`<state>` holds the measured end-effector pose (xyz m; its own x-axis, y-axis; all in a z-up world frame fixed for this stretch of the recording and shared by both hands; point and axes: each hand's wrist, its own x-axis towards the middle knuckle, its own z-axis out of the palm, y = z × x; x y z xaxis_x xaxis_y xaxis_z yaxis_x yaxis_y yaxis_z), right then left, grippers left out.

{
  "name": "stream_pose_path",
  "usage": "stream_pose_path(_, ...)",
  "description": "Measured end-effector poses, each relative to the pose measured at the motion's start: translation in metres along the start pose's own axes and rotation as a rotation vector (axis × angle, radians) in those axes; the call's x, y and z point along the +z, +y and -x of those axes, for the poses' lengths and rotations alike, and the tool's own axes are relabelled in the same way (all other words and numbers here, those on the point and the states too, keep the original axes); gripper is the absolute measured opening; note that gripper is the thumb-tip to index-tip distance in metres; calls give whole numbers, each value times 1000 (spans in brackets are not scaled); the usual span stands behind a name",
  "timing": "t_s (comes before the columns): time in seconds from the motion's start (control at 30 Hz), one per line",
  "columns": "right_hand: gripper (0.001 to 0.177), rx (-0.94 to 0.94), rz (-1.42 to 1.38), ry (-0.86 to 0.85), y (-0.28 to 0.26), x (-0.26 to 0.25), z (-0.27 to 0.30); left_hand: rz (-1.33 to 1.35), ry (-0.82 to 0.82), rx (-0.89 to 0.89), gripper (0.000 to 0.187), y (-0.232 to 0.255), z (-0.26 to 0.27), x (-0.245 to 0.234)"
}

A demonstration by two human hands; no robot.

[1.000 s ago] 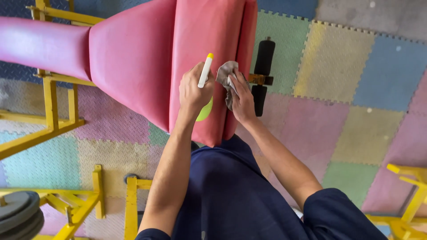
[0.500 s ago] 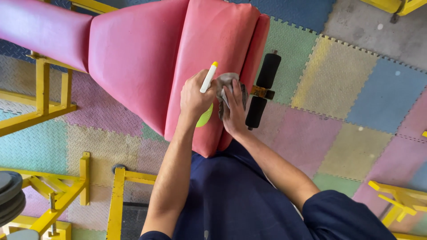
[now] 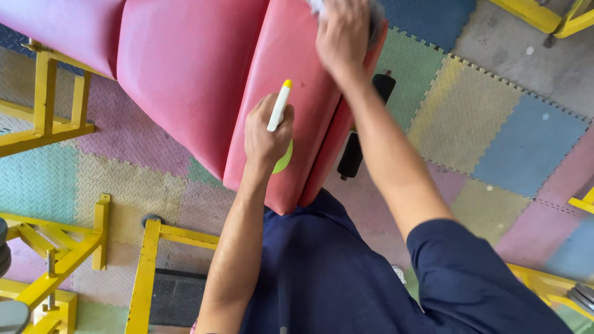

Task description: Cleaning and wiping down various gym machines and pads using a spray bottle and a cloth.

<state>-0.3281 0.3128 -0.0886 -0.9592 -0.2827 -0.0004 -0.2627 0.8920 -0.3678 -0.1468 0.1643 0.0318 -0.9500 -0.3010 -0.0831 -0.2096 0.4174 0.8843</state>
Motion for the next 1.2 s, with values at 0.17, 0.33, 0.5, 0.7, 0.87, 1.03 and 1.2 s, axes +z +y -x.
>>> stream_pose_path(0.17,49,-543,218,-94,-64,-11,150,47,83,-58,9,-10,3,-7)
stream_pose_path(0.33,39,-615,-128,-201,-37,-27,124,77,125,30,10,-13,7,-9)
stream_pose_path(0.5,28,-706,162,88,7,-5,-23,-11,119,-26,9,-9,14,-9)
stream_pose_path(0.7,35,-107,-73,-292,-39,19,-59,24,233,21,16,-5,23,-11)
stream_pose_path(0.87,44,-853,-8,-241,-63,32,40,62,230,-72,10,-12,23,-14)
stream_pose_path(1.03,38,-952,-64,-336,-51,-5,25,90,255,-41,10,-17,25,-15)
stream_pose_path(1.2,36,-819,133,-104,-27,21,-69,37,249,-25,16,-11,32,-16)
